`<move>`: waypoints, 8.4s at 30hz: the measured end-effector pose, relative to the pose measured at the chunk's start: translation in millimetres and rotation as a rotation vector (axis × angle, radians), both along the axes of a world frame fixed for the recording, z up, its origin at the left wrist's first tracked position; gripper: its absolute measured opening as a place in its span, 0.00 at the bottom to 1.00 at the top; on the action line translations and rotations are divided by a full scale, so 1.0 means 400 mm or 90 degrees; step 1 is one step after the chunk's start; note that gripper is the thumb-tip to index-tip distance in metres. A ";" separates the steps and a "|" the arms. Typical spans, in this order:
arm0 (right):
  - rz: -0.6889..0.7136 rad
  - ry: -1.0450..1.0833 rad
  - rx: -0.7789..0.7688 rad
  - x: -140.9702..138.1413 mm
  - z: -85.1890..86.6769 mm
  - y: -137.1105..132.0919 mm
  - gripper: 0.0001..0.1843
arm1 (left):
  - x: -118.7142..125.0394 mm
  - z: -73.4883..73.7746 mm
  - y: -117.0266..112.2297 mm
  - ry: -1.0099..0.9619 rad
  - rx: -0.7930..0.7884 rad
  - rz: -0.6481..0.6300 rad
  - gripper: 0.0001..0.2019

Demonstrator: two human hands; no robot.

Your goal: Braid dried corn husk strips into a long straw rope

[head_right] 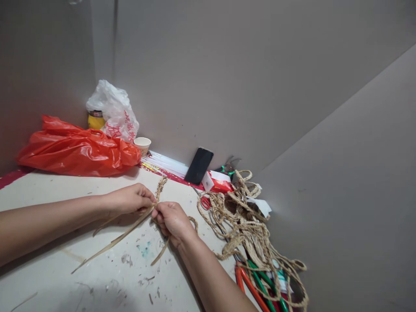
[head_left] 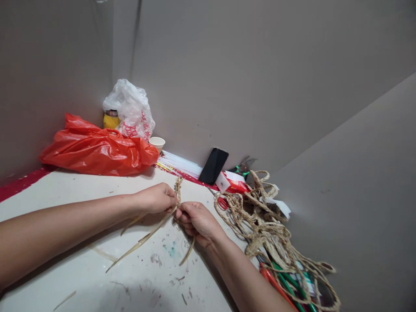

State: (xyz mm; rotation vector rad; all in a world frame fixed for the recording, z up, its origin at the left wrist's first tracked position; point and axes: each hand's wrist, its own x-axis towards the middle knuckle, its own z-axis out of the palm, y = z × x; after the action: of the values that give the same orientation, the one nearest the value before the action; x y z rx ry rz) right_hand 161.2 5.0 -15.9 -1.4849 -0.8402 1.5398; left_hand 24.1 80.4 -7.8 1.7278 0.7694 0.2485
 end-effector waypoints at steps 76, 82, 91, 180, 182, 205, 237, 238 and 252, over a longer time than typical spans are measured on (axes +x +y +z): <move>0.242 -0.556 0.263 0.094 0.047 -0.022 0.17 | 0.020 -0.065 -0.021 -0.135 0.013 0.012 0.10; 0.275 -0.477 0.214 0.084 0.053 -0.018 0.11 | 0.021 -0.067 -0.025 -0.139 0.057 -0.018 0.10; 0.024 -0.178 0.084 -0.025 0.029 -0.030 0.11 | 0.019 -0.057 -0.031 -0.236 -0.025 0.044 0.11; 0.195 0.007 0.054 0.063 -0.002 0.000 0.17 | 0.000 -0.006 -0.033 -0.049 -0.127 0.026 0.10; 0.214 -0.029 0.063 0.069 -0.002 0.000 0.18 | -0.003 -0.010 -0.027 -0.036 -0.068 0.016 0.10; 0.272 -0.474 0.167 0.045 0.068 -0.039 0.14 | 0.004 -0.029 -0.032 0.006 0.016 0.006 0.08; 0.158 -0.136 0.081 0.056 -0.011 0.001 0.23 | -0.007 -0.021 -0.029 -0.091 -0.161 -0.027 0.09; 0.147 -0.136 0.083 0.056 -0.012 0.002 0.23 | -0.008 -0.015 -0.030 -0.077 -0.150 -0.022 0.09; 0.145 0.055 0.045 0.061 -0.016 0.006 0.19 | -0.019 0.053 0.003 0.093 0.023 -0.050 0.06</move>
State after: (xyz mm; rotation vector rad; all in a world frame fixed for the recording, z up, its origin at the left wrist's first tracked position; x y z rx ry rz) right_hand 185.5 7.3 -22.1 -1.2975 -1.0308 1.7089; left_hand 16.6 81.4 13.3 1.8214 0.8055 0.0838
